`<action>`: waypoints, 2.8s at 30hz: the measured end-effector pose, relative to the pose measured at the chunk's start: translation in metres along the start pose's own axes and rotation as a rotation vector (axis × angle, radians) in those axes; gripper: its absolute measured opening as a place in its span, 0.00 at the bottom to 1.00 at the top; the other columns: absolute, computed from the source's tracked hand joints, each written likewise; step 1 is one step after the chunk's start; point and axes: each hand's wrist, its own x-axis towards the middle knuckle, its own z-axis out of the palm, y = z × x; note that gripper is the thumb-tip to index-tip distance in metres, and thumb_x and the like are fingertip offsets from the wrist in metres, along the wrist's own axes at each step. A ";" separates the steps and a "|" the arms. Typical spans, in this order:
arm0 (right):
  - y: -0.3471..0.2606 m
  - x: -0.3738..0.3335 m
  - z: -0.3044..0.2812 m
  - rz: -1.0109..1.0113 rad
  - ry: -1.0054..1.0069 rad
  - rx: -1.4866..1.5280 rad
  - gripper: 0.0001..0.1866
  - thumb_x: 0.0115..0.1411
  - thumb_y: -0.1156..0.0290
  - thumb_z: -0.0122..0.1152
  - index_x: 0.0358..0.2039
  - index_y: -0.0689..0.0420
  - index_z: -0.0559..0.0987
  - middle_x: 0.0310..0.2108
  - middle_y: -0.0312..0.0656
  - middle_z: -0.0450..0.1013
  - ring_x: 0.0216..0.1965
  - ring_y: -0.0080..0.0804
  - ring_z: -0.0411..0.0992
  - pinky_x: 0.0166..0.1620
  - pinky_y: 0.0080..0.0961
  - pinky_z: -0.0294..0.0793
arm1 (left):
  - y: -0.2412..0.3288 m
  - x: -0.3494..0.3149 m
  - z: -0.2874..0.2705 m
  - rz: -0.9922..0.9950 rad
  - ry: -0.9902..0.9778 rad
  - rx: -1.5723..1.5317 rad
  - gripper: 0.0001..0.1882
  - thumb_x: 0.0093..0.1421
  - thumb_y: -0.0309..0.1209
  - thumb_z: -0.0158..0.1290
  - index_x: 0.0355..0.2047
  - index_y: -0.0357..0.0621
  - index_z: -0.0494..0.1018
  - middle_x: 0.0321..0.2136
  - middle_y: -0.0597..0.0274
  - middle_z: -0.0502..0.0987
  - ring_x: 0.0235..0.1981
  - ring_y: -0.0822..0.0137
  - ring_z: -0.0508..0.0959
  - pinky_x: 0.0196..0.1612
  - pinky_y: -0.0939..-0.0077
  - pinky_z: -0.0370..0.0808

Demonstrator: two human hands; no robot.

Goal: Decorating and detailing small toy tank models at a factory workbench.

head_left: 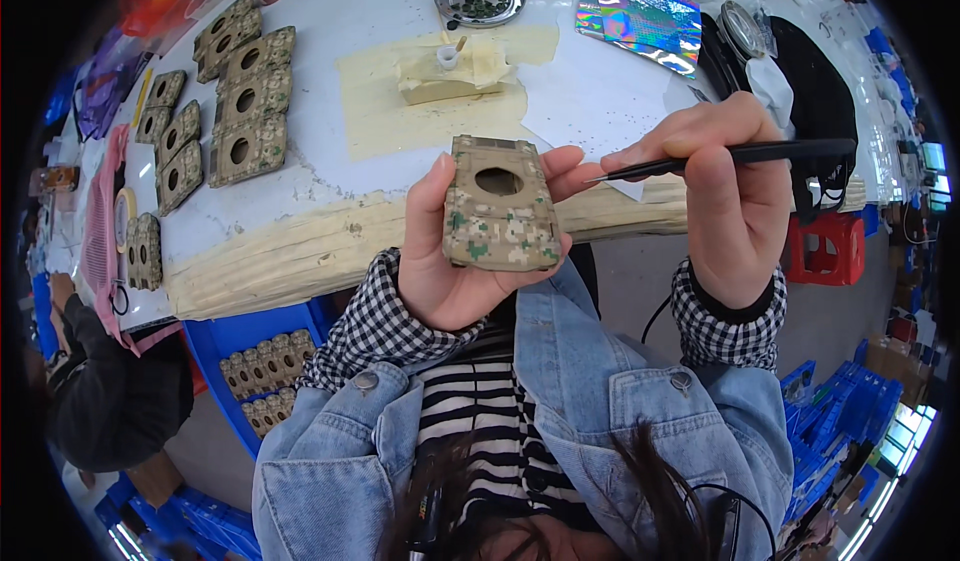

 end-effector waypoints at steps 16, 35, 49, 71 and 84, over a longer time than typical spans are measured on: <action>-0.017 0.009 0.030 0.024 -0.091 0.051 0.07 0.61 0.75 0.53 0.35 0.66 0.70 0.30 0.41 0.71 0.31 0.23 0.73 0.37 0.17 0.73 | -0.004 -0.009 0.010 0.060 -0.009 -0.075 0.34 0.65 0.54 0.32 0.57 0.36 0.56 0.58 0.51 0.60 0.51 0.61 0.71 0.55 0.66 0.72; -0.015 0.009 0.034 -0.065 -0.109 -0.145 0.06 0.57 0.75 0.59 0.32 0.64 0.74 0.29 0.40 0.72 0.31 0.25 0.71 0.36 0.18 0.69 | -0.002 -0.012 0.008 0.076 -0.068 -0.084 0.34 0.64 0.54 0.34 0.56 0.34 0.57 0.56 0.52 0.61 0.51 0.58 0.71 0.54 0.65 0.73; -0.015 0.008 0.039 -0.026 -0.096 -0.079 0.05 0.56 0.77 0.60 0.33 0.64 0.75 0.31 0.41 0.71 0.31 0.26 0.71 0.36 0.18 0.70 | -0.001 -0.014 0.007 0.088 -0.074 -0.078 0.34 0.64 0.53 0.34 0.56 0.33 0.57 0.56 0.52 0.61 0.52 0.59 0.70 0.54 0.66 0.73; -0.014 0.010 0.038 -0.022 -0.114 -0.055 0.07 0.58 0.76 0.58 0.34 0.65 0.72 0.31 0.42 0.71 0.33 0.25 0.71 0.39 0.18 0.69 | 0.001 -0.016 0.004 0.086 -0.092 -0.095 0.34 0.65 0.54 0.33 0.56 0.35 0.57 0.57 0.52 0.61 0.52 0.60 0.70 0.54 0.66 0.73; 0.004 0.016 0.038 -0.048 0.149 -0.081 0.06 0.63 0.75 0.50 0.37 0.64 0.69 0.34 0.38 0.69 0.35 0.22 0.69 0.42 0.18 0.69 | 0.005 -0.019 0.003 0.040 -0.012 -0.204 0.45 0.61 0.52 0.43 0.62 0.31 0.35 0.51 0.47 0.59 0.47 0.57 0.69 0.54 0.70 0.73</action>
